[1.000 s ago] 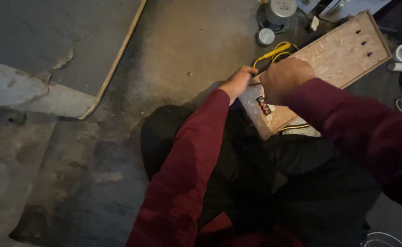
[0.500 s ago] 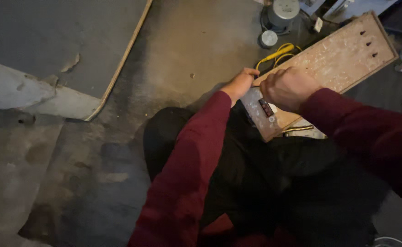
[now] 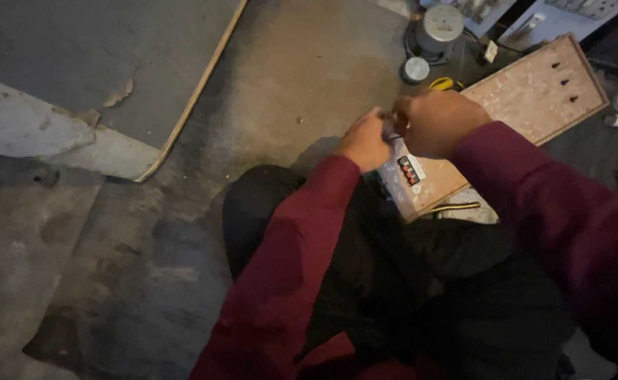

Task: The person sits on the floor and uses a screwdriver to tighten screws on a small electronic component mounted on a wooden board. The person repeatedly adjusts the component and secures it to the board.

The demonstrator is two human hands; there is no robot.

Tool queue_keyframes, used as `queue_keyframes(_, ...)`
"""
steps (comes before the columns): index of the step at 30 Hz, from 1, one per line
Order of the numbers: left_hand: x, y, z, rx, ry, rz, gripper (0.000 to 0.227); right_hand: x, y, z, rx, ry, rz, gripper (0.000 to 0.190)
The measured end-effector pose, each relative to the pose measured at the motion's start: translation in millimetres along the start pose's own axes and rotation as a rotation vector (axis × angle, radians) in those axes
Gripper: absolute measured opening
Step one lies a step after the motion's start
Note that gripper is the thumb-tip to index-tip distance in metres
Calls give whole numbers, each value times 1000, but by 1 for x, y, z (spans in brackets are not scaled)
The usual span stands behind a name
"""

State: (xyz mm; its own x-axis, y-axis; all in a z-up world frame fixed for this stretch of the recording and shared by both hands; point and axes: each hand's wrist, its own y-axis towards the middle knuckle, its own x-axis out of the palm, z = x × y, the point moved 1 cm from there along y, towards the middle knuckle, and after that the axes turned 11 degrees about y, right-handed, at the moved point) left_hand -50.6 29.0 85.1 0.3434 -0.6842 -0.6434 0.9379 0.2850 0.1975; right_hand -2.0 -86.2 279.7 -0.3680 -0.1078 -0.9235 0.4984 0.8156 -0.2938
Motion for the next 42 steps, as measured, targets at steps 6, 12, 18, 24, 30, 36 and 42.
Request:
queue_keyframes(6,-56,-12,46,21,248,-47,15,-2,6,3,90,158,0,33)
queue_keyframes(12,-57,-6,43,-21,84,7,11,-6,-14,4,188,-57,9,39)
queue_keyframes(18,-14,9,-7,-90,-150,-5,33,-11,-1,9,248,-135,-79,39)
queue_keyframes(24,46,23,-51,-127,-908,-158,39,-16,27,0,318,-108,-73,45)
queue_keyframes(30,29,18,-51,-311,-431,-138,34,-19,29,-3,248,-231,-185,36)
queue_keyframes(36,6,17,-27,-249,-255,-47,13,-18,33,3,212,-256,-176,38)
queue_keyframes(42,-23,13,-5,-52,37,24,24,-14,36,7,153,-259,-163,32)
